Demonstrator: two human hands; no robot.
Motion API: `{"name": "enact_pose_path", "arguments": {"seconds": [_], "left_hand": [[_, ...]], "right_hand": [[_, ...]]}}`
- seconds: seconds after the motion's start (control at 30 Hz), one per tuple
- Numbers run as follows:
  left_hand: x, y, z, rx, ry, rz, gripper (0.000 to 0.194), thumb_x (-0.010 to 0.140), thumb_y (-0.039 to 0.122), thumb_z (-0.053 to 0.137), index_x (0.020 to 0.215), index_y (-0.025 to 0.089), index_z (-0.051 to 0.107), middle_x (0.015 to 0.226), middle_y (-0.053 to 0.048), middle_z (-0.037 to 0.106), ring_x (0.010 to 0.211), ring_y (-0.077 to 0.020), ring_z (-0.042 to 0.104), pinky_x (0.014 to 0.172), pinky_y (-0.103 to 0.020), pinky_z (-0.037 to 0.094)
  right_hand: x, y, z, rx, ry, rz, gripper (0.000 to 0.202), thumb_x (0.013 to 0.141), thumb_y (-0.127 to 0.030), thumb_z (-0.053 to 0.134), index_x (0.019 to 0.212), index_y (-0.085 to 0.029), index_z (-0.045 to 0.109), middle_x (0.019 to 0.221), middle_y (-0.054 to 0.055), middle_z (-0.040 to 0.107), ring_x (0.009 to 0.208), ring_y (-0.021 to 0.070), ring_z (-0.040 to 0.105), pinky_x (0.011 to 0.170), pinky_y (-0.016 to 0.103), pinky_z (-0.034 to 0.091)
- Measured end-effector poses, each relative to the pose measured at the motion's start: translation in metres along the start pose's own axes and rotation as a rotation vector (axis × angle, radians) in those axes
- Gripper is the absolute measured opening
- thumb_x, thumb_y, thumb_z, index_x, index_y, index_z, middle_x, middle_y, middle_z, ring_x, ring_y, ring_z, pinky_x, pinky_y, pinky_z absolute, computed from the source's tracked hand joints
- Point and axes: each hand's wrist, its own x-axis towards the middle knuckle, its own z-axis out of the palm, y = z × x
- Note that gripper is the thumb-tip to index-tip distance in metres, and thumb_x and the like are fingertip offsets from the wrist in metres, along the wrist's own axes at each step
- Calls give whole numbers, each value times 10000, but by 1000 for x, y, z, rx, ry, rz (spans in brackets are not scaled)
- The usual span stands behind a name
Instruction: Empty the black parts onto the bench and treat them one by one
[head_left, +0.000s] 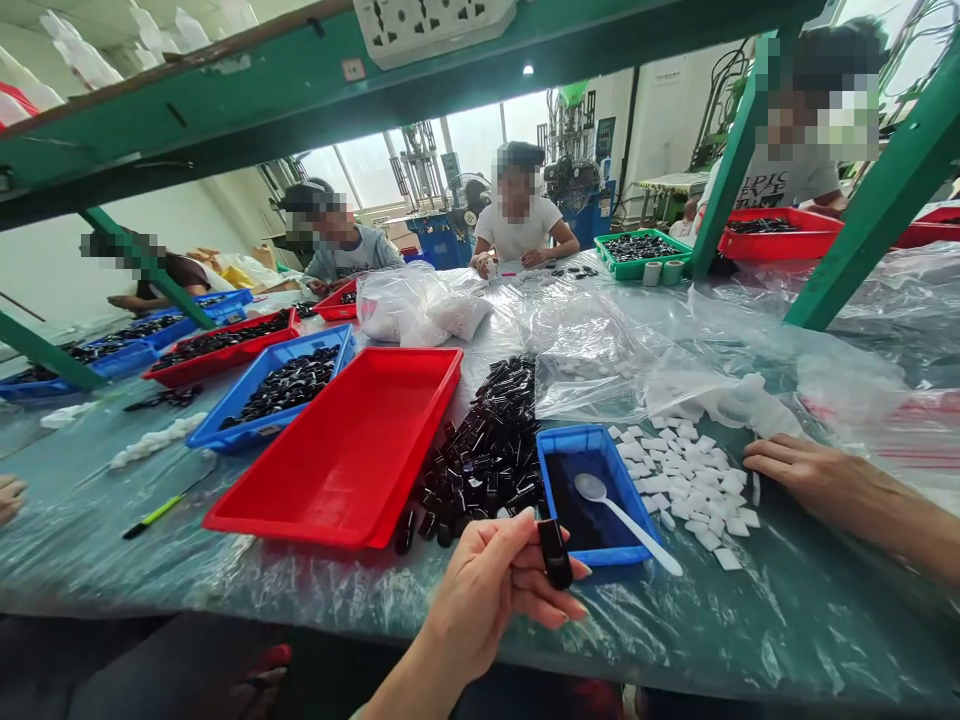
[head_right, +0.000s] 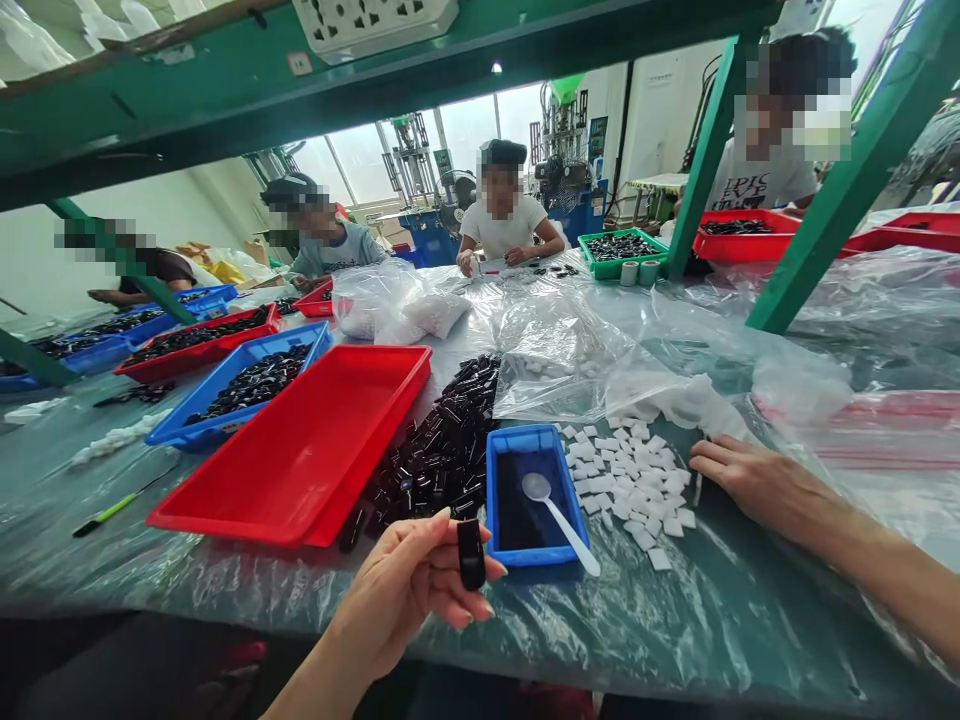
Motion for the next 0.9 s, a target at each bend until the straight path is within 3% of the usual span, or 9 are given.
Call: {"name": "enact_pose_path", "arguments": {"seconds": [0.17,0.3,0.37,0.43,0.5,0.57,0.6,0.7,0.9], "left_hand": [[0,0,-1,18,-32,-15,377,770,412,667,837,44,721,749,-172,753,556,-203,713,445,-161,534],[0,-1,-1,40,-48,-18,334,755,376,675,838,56,727,753,-160,753,561,-199,713,443,-155,528],[0,-1,0,63,-59,-12,284,721,314,706,862,68,730,776,-148,754,563,-187,711,452,-149,526],[0,-2,1,84,-77,-4,265,671,227,741,895,86,730,802,-131,755,573,-176,709,470,-149,529],[0,-4,4,86,-93,-4,283,626,144,758,905,102,730,814,-116,756,591,-173,711,487,-151,532],[-1,-6,7,73,-123,-5,285,609,100,763,892,112,735,815,-104,755,610,-170,712,501,-150,533],[-1,-6,9,65,-134,-5,281,609,95,767,888,115,737,812,-100,755,614,-168,712,506,-148,532],[-3,-7,13,52,-155,-12,282,613,116,788,891,123,742,798,-91,755,614,-160,710,513,-146,531],[-7,-8,19,96,-151,-43,287,605,167,816,879,123,744,760,-81,752,610,-158,709,509,-140,525]], "right_hand": [[-13,1,0,2,67,-18,324,840,-136,356,858,-238,663,1024,125,665,961,275,635,802,417,490],[-23,-13,-7,88,362,-17,94,830,-260,493,872,-286,573,962,89,671,810,232,668,660,349,507],[-25,-30,-14,75,494,119,89,811,-313,501,883,-298,550,967,91,679,876,260,661,652,367,496],[-23,-54,-24,98,599,376,148,805,-365,488,903,-294,574,1000,100,677,948,298,638,681,410,488],[-17,-82,-32,342,719,555,163,806,-356,531,923,-277,612,989,94,676,892,279,651,762,427,494],[-8,-110,-38,733,927,566,161,776,-360,622,889,-246,614,897,72,681,774,237,666,794,408,516],[-3,-122,-39,904,961,547,188,752,-373,664,866,-236,606,849,58,682,749,227,668,771,389,536],[12,-151,-37,1238,836,462,250,722,-405,721,839,-220,599,744,31,683,695,203,669,642,309,570],[35,-183,-28,1434,601,233,144,844,-349,629,895,-227,573,746,-7,677,690,137,649,630,234,557]]}}
